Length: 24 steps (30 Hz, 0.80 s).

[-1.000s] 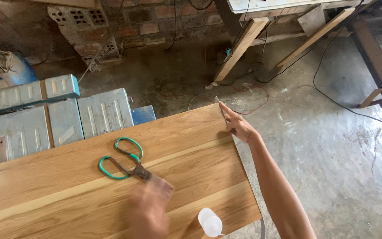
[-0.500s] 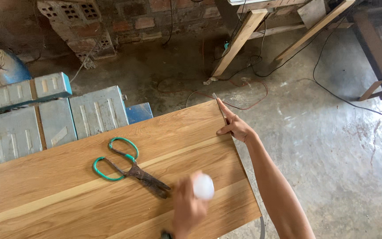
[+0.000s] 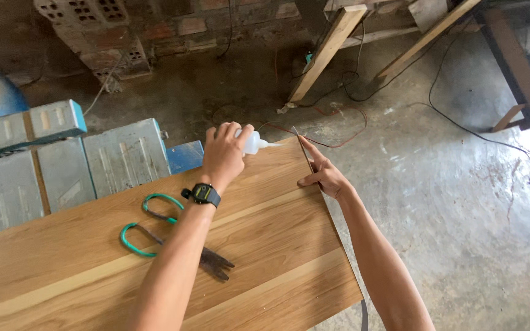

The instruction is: The person applies adhesive from a bottle to the edge of a wooden board and then presses a flexible edge banding strip along the glued edge by hand.

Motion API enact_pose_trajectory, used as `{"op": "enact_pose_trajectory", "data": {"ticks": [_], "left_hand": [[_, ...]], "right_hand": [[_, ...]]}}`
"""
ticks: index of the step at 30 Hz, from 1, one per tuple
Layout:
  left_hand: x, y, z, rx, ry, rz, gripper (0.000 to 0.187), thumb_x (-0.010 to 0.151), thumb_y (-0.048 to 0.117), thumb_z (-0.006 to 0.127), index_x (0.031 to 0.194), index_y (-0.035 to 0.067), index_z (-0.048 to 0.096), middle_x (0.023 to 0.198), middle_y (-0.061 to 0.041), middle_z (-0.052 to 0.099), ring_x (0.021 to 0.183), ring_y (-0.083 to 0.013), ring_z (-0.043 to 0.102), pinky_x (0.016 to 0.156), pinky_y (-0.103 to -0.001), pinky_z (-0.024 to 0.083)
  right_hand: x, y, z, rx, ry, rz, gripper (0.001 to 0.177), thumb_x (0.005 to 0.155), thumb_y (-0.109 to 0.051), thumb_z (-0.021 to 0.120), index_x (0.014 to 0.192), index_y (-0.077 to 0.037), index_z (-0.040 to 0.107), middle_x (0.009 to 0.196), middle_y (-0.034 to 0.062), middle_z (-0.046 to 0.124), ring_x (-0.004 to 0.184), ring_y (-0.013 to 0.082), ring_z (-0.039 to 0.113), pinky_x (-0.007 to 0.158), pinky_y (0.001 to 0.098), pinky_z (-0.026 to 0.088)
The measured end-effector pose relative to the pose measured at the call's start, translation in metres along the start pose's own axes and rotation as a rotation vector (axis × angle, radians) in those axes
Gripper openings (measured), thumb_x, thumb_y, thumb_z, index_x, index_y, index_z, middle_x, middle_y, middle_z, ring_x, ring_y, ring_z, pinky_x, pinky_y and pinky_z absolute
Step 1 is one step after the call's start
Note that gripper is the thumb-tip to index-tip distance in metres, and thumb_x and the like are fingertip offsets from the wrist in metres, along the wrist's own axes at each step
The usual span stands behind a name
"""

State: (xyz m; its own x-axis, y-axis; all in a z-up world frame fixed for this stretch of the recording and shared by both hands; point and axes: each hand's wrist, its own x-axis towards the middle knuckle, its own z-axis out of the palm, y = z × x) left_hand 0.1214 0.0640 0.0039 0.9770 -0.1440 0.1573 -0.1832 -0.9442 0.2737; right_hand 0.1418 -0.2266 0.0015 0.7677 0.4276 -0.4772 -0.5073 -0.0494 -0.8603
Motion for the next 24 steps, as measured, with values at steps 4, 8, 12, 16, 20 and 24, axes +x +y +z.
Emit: {"op": "enact_pose_trajectory", "data": {"ticks": [4,8,12,16,20,24], "left_hand": [[0.015,-0.003,0.004,0.051,-0.009,0.02,0.066,0.076,0.006,0.074,0.134,0.022,0.047,0.118,-0.005,0.054,0.124,-0.0288,0.051,0.104,-0.054,0.038],[0.029,-0.003,0.006,0.105,-0.036,0.074,0.066,0.074,0.002,0.074,0.133,0.022,0.052,0.119,-0.009,0.057,0.124,-0.0309,0.052,0.106,-0.061,0.037],[0.038,-0.003,0.008,0.121,-0.023,0.106,0.063,0.075,-0.002,0.07,0.131,0.022,0.055,0.117,-0.01,0.059,0.121,-0.031,0.054,0.105,-0.061,0.039],[0.044,-0.004,0.011,0.142,-0.009,0.127,0.064,0.073,0.001,0.07,0.132,0.023,0.054,0.117,-0.008,0.057,0.12,-0.03,0.053,0.105,-0.061,0.039],[0.049,-0.004,0.011,0.178,0.006,0.155,0.062,0.073,0.002,0.071,0.13,0.022,0.057,0.115,-0.009,0.057,0.118,-0.029,0.053,0.105,-0.06,0.039],[0.056,-0.004,0.012,0.195,0.021,0.182,0.061,0.073,0.003,0.073,0.129,0.022,0.06,0.113,-0.009,0.058,0.116,-0.0296,0.052,0.104,-0.061,0.039]], "right_hand": [[0.001,-0.004,0.002,0.019,-0.001,0.002,0.134,0.048,0.018,0.083,0.16,-0.039,0.038,0.139,0.0198,0.063,0.117,0.0349,0.063,0.097,0.0464,0.052],[-0.001,-0.006,0.003,0.04,-0.018,0.008,0.133,0.049,0.018,0.083,0.161,-0.038,0.037,0.141,0.0198,0.062,0.116,0.0354,0.064,0.094,0.0462,0.054],[0.002,0.0,-0.001,0.032,-0.028,0.006,0.132,0.05,0.017,0.082,0.162,-0.038,0.035,0.14,0.0187,0.062,0.116,0.0355,0.065,0.093,0.0458,0.055],[0.004,0.003,-0.005,0.057,-0.024,0.004,0.134,0.05,0.018,0.082,0.162,-0.038,0.035,0.139,0.0183,0.063,0.115,0.0346,0.066,0.092,0.0461,0.056],[0.006,0.008,-0.008,0.07,-0.019,0.002,0.133,0.049,0.019,0.082,0.162,-0.036,0.036,0.141,0.0173,0.062,0.115,0.0324,0.066,0.093,0.0448,0.057],[0.005,0.006,-0.005,0.08,-0.018,0.003,0.135,0.048,0.02,0.082,0.162,-0.034,0.035,0.14,0.0182,0.062,0.116,0.0338,0.066,0.093,0.0456,0.057]]}}
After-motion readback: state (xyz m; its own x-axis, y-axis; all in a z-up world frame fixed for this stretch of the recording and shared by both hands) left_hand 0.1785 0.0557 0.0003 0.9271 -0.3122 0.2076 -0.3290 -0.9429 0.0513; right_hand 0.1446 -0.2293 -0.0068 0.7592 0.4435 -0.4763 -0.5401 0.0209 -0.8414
